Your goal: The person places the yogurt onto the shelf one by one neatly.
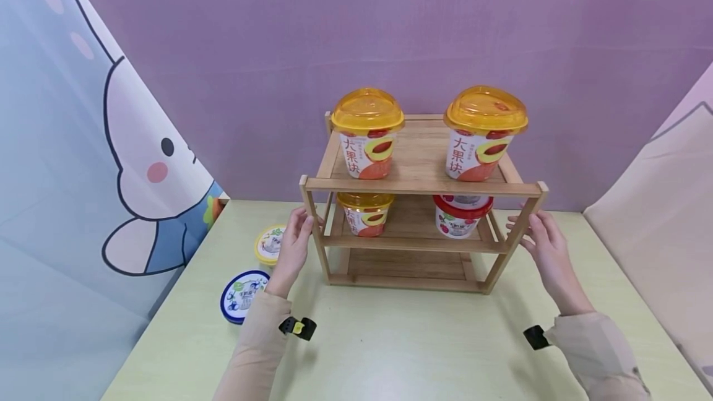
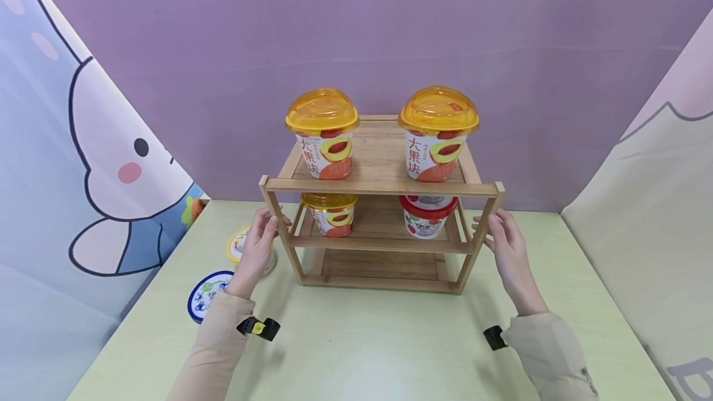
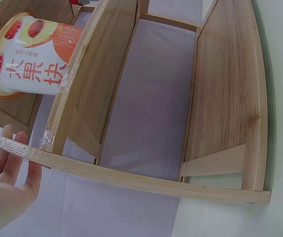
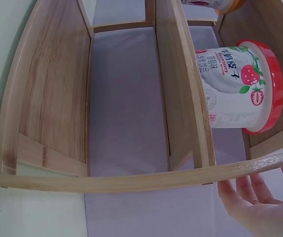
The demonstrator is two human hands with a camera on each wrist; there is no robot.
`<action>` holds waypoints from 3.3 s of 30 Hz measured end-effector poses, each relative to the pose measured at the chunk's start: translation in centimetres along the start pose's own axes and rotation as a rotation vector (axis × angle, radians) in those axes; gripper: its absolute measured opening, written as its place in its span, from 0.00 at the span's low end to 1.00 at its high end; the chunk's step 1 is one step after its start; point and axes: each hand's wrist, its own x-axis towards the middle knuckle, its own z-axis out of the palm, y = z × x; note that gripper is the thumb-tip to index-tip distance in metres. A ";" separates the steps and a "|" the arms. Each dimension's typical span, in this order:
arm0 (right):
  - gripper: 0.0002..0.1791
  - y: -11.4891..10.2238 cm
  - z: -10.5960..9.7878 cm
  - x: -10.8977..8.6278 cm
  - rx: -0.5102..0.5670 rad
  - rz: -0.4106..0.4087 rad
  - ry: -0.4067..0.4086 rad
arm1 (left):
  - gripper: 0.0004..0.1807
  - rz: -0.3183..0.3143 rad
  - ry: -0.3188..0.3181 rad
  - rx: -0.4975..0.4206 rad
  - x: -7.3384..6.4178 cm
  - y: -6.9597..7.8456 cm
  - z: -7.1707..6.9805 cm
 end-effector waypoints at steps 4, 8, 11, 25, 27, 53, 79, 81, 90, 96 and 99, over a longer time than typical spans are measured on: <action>0.20 -2.4 2.1 -0.3 -0.088 0.032 0.051 | 0.16 0.009 -0.002 -0.014 0.3 -0.8 -0.1; 0.16 -2.8 2.6 -0.3 -0.122 0.057 0.092 | 0.16 0.017 0.001 -0.039 0.8 -2.2 -0.4; 0.17 -2.2 2.1 -0.3 -0.146 0.060 0.099 | 0.17 0.030 0.001 -0.040 0.9 -2.6 -0.4; 0.14 -1.8 1.3 0.1 -0.077 0.064 0.026 | 0.18 -0.034 -0.002 0.015 0.4 -1.2 -1.0; 0.14 0.6 -0.6 0.6 -0.017 0.058 -0.011 | 0.18 -0.035 -0.003 0.024 0.3 -1.0 -1.0; 0.13 -2.0 1.7 0.1 -0.122 0.050 0.043 | 0.23 -0.039 -0.063 0.413 -1.7 1.6 -6.1; 0.10 -2.0 1.8 0.3 -0.128 0.066 0.079 | 0.20 -0.057 -0.183 0.817 -5.7 0.0 -11.8; 0.10 -2.1 1.9 0.2 -0.127 0.066 0.080 | 0.19 -0.068 -0.196 0.858 -5.9 -0.6 -12.1; 0.14 -1.2 0.8 0.3 -0.149 0.068 0.048 | 0.18 -0.056 -0.248 0.926 -7.0 -3.1 -13.1; 0.16 6.5 -5.9 1.8 0.006 0.064 -0.006 | 0.24 -0.033 -0.279 0.944 -7.9 -4.3 -13.4; 0.17 3.6 -3.5 1.4 -0.054 0.066 0.022 | 0.29 -0.056 -0.291 0.973 -8.2 -4.8 -13.4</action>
